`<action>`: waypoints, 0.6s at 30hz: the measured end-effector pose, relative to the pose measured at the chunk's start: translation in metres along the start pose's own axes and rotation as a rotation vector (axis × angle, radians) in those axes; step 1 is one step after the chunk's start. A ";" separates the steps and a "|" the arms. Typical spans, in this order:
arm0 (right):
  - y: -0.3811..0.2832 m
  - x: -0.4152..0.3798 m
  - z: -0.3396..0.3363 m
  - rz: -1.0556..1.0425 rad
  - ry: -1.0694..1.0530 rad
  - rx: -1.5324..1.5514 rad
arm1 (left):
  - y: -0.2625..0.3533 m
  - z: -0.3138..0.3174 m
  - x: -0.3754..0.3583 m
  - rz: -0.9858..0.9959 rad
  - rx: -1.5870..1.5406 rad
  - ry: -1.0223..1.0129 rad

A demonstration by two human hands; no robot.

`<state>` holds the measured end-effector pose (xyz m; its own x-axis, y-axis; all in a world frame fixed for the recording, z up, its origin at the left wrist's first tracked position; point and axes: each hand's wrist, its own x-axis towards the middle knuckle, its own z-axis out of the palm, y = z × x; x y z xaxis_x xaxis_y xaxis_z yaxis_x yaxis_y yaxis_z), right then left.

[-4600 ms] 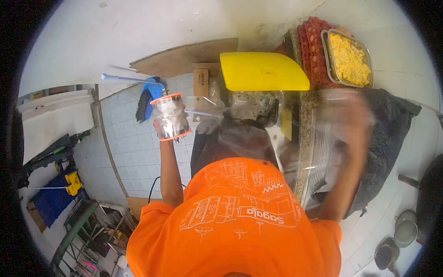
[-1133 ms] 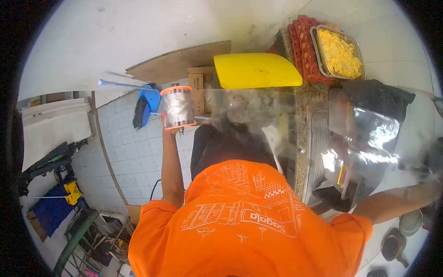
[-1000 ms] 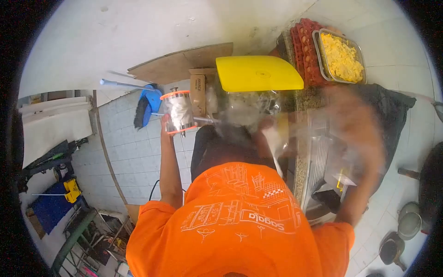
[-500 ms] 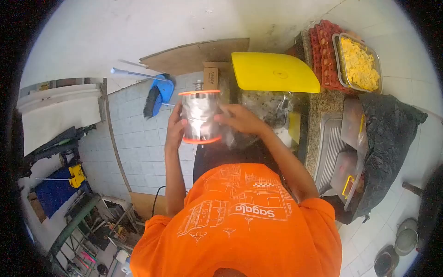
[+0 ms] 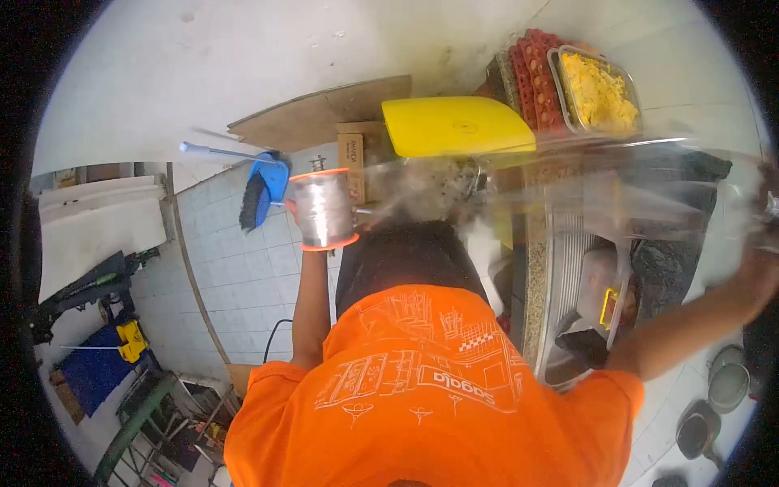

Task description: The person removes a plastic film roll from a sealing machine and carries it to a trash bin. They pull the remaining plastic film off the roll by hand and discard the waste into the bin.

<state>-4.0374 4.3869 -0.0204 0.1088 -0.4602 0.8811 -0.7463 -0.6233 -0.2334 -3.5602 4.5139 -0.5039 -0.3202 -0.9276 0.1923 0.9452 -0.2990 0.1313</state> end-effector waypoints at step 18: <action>-0.141 -0.176 0.150 0.203 -1.349 0.128 | 0.017 -0.043 -0.091 0.111 0.410 0.638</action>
<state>-3.8528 4.4602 -0.2042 0.6099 -0.7563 -0.2366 -0.7684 -0.4915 -0.4098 -3.5120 4.5840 -0.5607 -0.0083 -0.9342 -0.3567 0.8305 -0.2051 0.5178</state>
